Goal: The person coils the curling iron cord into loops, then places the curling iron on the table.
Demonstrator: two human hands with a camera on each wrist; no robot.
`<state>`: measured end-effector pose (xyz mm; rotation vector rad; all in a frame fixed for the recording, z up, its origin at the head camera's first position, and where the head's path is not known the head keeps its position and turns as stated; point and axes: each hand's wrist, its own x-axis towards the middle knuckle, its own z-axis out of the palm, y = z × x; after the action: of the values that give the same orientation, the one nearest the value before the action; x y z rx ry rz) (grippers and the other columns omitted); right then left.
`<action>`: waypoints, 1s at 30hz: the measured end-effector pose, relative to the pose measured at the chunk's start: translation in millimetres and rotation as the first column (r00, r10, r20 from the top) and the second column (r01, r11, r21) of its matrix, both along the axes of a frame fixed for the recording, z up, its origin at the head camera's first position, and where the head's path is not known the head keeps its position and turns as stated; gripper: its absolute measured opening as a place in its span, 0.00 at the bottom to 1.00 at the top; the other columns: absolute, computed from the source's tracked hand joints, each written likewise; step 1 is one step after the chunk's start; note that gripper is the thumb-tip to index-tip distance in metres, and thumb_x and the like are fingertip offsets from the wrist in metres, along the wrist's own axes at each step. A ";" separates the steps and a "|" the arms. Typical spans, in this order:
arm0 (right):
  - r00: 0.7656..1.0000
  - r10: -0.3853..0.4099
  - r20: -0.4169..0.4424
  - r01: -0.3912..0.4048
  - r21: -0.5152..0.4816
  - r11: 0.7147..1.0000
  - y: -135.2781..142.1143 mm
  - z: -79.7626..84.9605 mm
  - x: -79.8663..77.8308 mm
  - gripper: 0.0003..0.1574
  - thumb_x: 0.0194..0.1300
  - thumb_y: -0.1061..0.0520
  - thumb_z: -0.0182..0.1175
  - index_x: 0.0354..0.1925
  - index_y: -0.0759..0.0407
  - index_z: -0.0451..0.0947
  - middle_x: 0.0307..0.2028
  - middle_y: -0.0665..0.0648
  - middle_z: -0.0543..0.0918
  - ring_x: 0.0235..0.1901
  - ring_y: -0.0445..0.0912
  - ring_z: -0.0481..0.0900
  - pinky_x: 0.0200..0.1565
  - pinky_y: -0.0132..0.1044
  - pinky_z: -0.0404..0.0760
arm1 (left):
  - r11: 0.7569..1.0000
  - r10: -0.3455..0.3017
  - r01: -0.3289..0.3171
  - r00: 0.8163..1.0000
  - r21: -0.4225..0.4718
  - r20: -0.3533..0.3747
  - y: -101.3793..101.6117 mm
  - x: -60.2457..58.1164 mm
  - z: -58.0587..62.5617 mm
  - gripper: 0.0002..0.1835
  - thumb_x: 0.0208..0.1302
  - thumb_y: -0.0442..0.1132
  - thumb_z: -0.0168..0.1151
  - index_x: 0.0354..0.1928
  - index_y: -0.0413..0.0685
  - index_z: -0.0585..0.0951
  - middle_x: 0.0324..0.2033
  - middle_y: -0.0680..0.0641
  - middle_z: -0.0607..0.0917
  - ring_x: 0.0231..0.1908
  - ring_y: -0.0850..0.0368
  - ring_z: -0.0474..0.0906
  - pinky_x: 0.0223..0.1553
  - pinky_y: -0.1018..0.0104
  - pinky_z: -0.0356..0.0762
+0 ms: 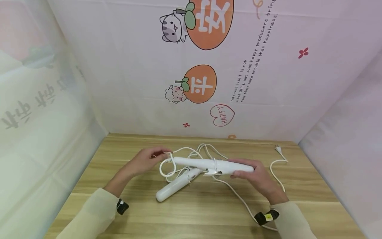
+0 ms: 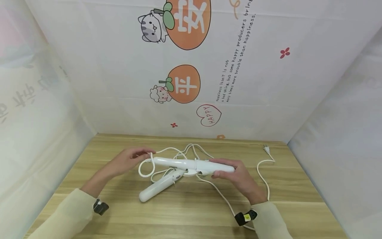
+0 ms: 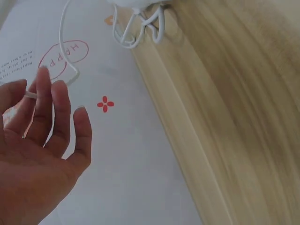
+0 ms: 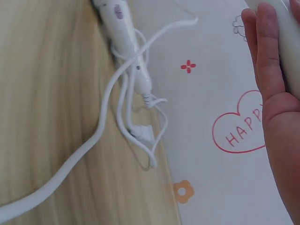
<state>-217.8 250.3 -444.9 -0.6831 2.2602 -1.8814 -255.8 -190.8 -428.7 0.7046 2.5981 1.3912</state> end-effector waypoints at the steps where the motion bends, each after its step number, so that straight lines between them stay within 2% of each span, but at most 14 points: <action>1: 1.000 0.009 -0.001 -0.009 -0.029 1.000 1.6 0.8 -0.8 0.26 0.74 0.71 0.65 0.68 0.64 0.83 0.57 0.46 0.91 0.46 0.49 0.93 0.53 0.38 0.90 | 1.000 -0.005 0.005 1.000 -0.009 -0.017 1.3 1.2 -1.3 0.13 0.83 0.40 0.62 0.60 0.47 0.88 0.47 0.47 0.91 0.47 0.55 0.84 0.50 0.62 0.84; 5: 0.999 0.041 -0.027 -0.045 -0.147 0.988 6.3 4.1 -3.3 0.28 0.74 0.74 0.61 0.66 0.58 0.85 0.59 0.47 0.91 0.48 0.46 0.91 0.54 0.39 0.90 | 0.999 -0.050 0.049 0.994 -0.010 -0.096 8.2 6.1 -5.7 0.12 0.81 0.41 0.65 0.57 0.46 0.90 0.53 0.44 0.89 0.54 0.48 0.83 0.55 0.56 0.84; 6: 0.998 0.044 -0.034 -0.049 -0.172 0.984 6.8 4.8 -3.7 0.28 0.74 0.76 0.60 0.65 0.57 0.86 0.59 0.48 0.91 0.49 0.46 0.91 0.54 0.39 0.90 | 0.998 -0.055 0.055 0.994 -0.005 -0.091 10.1 7.5 -6.1 0.11 0.82 0.41 0.64 0.56 0.47 0.90 0.53 0.45 0.89 0.56 0.47 0.84 0.56 0.53 0.84; 8: 0.998 0.037 -0.041 -0.045 -0.210 0.977 7.8 6.1 -4.1 0.29 0.73 0.77 0.59 0.64 0.56 0.87 0.59 0.49 0.90 0.49 0.45 0.90 0.53 0.40 0.91 | 0.997 -0.070 0.072 0.994 0.020 -0.084 15.6 10.2 -7.1 0.12 0.84 0.41 0.61 0.57 0.47 0.89 0.49 0.45 0.91 0.55 0.47 0.85 0.55 0.55 0.84; 10: 0.999 0.022 -0.038 -0.031 -0.234 0.972 7.8 6.9 -4.2 0.30 0.72 0.78 0.59 0.63 0.57 0.87 0.60 0.49 0.90 0.50 0.45 0.89 0.53 0.40 0.91 | 0.997 -0.066 0.068 0.996 0.045 -0.056 21.8 14.1 -6.6 0.14 0.85 0.41 0.58 0.59 0.47 0.89 0.41 0.48 0.92 0.48 0.49 0.87 0.48 0.60 0.85; 11: 0.999 0.012 -0.032 -0.019 -0.243 0.970 7.7 7.1 -4.2 0.29 0.72 0.78 0.59 0.63 0.58 0.87 0.60 0.50 0.90 0.51 0.45 0.89 0.53 0.41 0.91 | 0.997 -0.056 0.057 0.998 0.059 -0.029 25.0 16.8 -5.7 0.15 0.86 0.42 0.57 0.60 0.47 0.89 0.35 0.48 0.90 0.42 0.51 0.87 0.42 0.64 0.83; 13: 1.000 -0.015 -0.022 0.009 -0.251 0.968 8.1 7.1 -4.5 0.29 0.72 0.78 0.59 0.63 0.60 0.87 0.60 0.50 0.90 0.51 0.45 0.88 0.53 0.40 0.91 | 0.996 -0.034 0.034 0.999 0.081 -0.006 31.2 22.0 -4.3 0.16 0.87 0.44 0.56 0.61 0.47 0.89 0.27 0.49 0.83 0.31 0.55 0.83 0.31 0.69 0.79; 15: 0.999 -0.045 -0.017 0.039 -0.251 0.967 9.4 6.4 -4.3 0.28 0.72 0.78 0.59 0.64 0.62 0.86 0.60 0.49 0.90 0.50 0.45 0.89 0.53 0.39 0.91 | 0.997 -0.013 0.013 1.000 0.081 -0.005 36.4 26.8 -2.8 0.17 0.87 0.45 0.56 0.63 0.47 0.88 0.26 0.50 0.80 0.24 0.59 0.76 0.26 0.71 0.75; 18: 0.997 -0.075 -0.019 0.067 -0.261 0.963 11.5 6.3 -3.6 0.27 0.72 0.78 0.59 0.64 0.64 0.86 0.59 0.49 0.90 0.48 0.45 0.89 0.53 0.38 0.90 | 0.999 0.017 -0.015 0.999 0.050 -0.041 42.4 32.4 -0.2 0.17 0.86 0.43 0.57 0.63 0.46 0.88 0.36 0.45 0.91 0.21 0.65 0.68 0.26 0.71 0.74; 20: 0.997 -0.077 -0.025 0.067 -0.276 0.959 12.8 6.4 -3.0 0.27 0.72 0.79 0.59 0.63 0.64 0.86 0.59 0.49 0.90 0.48 0.45 0.89 0.53 0.38 0.91 | 1.000 0.027 -0.027 0.995 0.007 -0.096 45.4 35.0 0.8 0.16 0.85 0.41 0.58 0.62 0.44 0.89 0.49 0.44 0.94 0.26 0.67 0.70 0.31 0.71 0.74; 22: 0.997 -0.067 -0.032 0.055 -0.295 0.954 13.3 6.5 -2.6 0.28 0.72 0.80 0.58 0.63 0.64 0.86 0.59 0.51 0.90 0.49 0.44 0.89 0.52 0.39 0.91 | 0.998 0.033 -0.040 0.989 -0.043 -0.141 48.3 37.0 0.9 0.15 0.84 0.39 0.59 0.60 0.44 0.90 0.54 0.43 0.93 0.28 0.66 0.73 0.32 0.71 0.75; 25: 0.998 -0.046 -0.041 0.030 -0.316 0.948 13.0 6.5 -2.4 0.29 0.71 0.81 0.57 0.62 0.63 0.87 0.60 0.52 0.90 0.50 0.45 0.88 0.51 0.40 0.91 | 0.987 0.047 -0.075 0.981 -0.145 -0.186 52.4 38.9 -1.0 0.14 0.83 0.39 0.60 0.56 0.46 0.92 0.34 0.48 0.92 0.26 0.67 0.71 0.29 0.72 0.71; 28: 0.998 -0.035 -0.054 0.016 -0.325 0.945 11.3 6.5 -2.2 0.29 0.71 0.81 0.57 0.62 0.63 0.87 0.60 0.52 0.90 0.51 0.45 0.88 0.51 0.41 0.92 | 0.967 0.052 -0.099 0.979 -0.235 -0.198 57.5 40.4 -3.6 0.13 0.82 0.40 0.61 0.51 0.48 0.94 0.20 0.56 0.76 0.20 0.66 0.62 0.24 0.70 0.61; 30: 0.998 -0.041 -0.056 0.021 -0.320 0.947 10.0 6.5 -2.1 0.29 0.70 0.81 0.57 0.62 0.64 0.87 0.60 0.52 0.90 0.51 0.45 0.88 0.51 0.41 0.92 | 0.956 0.026 -0.082 0.980 -0.283 -0.197 60.2 42.0 -4.9 0.13 0.82 0.40 0.61 0.44 0.47 0.94 0.16 0.58 0.68 0.18 0.66 0.58 0.23 0.69 0.58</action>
<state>-219.8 260.3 -438.4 -0.7596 2.0273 -2.3015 -213.8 -130.6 -433.6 0.7595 2.9053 0.9618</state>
